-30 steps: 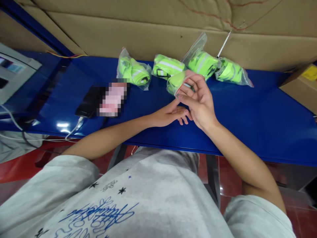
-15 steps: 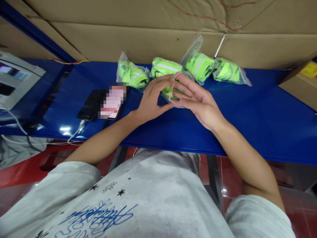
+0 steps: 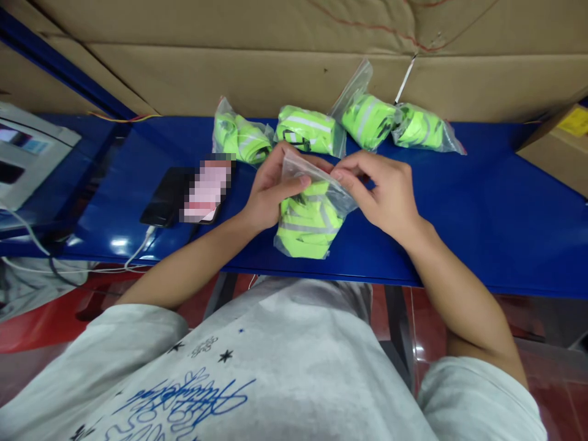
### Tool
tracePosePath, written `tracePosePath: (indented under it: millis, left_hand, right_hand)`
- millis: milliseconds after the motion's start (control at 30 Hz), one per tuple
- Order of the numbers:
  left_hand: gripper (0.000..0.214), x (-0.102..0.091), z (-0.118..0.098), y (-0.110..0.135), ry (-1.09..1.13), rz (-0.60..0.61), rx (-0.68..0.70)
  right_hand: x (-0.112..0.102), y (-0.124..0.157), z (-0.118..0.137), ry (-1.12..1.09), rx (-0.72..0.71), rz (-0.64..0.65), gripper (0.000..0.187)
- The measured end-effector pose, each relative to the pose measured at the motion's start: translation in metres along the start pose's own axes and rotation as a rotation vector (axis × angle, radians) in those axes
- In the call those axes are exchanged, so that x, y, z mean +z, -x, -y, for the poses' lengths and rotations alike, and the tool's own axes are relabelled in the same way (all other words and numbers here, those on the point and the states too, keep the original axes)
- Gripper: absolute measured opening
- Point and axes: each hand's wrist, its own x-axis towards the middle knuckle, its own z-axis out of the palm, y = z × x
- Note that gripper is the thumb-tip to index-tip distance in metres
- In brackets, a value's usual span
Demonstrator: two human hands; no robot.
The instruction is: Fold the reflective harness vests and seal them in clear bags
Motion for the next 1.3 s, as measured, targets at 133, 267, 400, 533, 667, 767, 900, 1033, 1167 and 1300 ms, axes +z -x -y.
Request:
tracePosePath:
  millis: [133,267,400,533,667,767,900,1033,1167,1300]
  left_hand:
    - [0.031,0.0,0.006,-0.006,0.163,-0.128,-0.195]
    - [0.022,-0.007,0.008,-0.013,0.247,-0.215,-0.242]
    - [0.015,-0.015,0.013,-0.018,0.221,-0.254,-0.25]
    - [0.021,-0.016,0.019,-0.019,0.222,-0.204,-0.262]
    - [0.034,-0.01,0.015,-0.014,0.175,-0.111,-0.312]
    - [0.029,-0.007,0.012,-0.012,0.155,-0.066,-0.308]
    - [0.028,-0.009,0.014,-0.013,0.168,-0.127,-0.305]
    - [0.025,-0.011,0.017,-0.014,0.181,-0.179,-0.283]
    - [0.021,-0.012,0.015,-0.014,0.161,-0.139,-0.242]
    - [0.017,-0.014,0.018,-0.015,0.11,-0.111,-0.222]
  right_hand:
    - [0.007,0.001,-0.008,-0.148,0.157,0.167,0.029]
    - [0.006,-0.001,-0.02,-0.33,0.38,0.186,0.039]
    - [0.004,-0.003,-0.035,-0.394,0.52,0.173,0.044]
    - [0.008,-0.002,-0.04,-0.404,0.526,0.154,0.044]
    - [0.013,-0.001,-0.039,-0.356,0.498,0.109,0.048]
    - [0.012,-0.001,-0.04,-0.28,0.49,0.139,0.053]
    - [0.01,-0.001,-0.038,-0.269,0.468,0.17,0.053]
    - [0.009,-0.001,-0.032,-0.295,0.411,0.141,0.046]
    - [0.008,0.0,-0.028,-0.254,0.363,0.077,0.039]
    - [0.012,0.003,-0.033,-0.231,0.351,0.103,0.035]
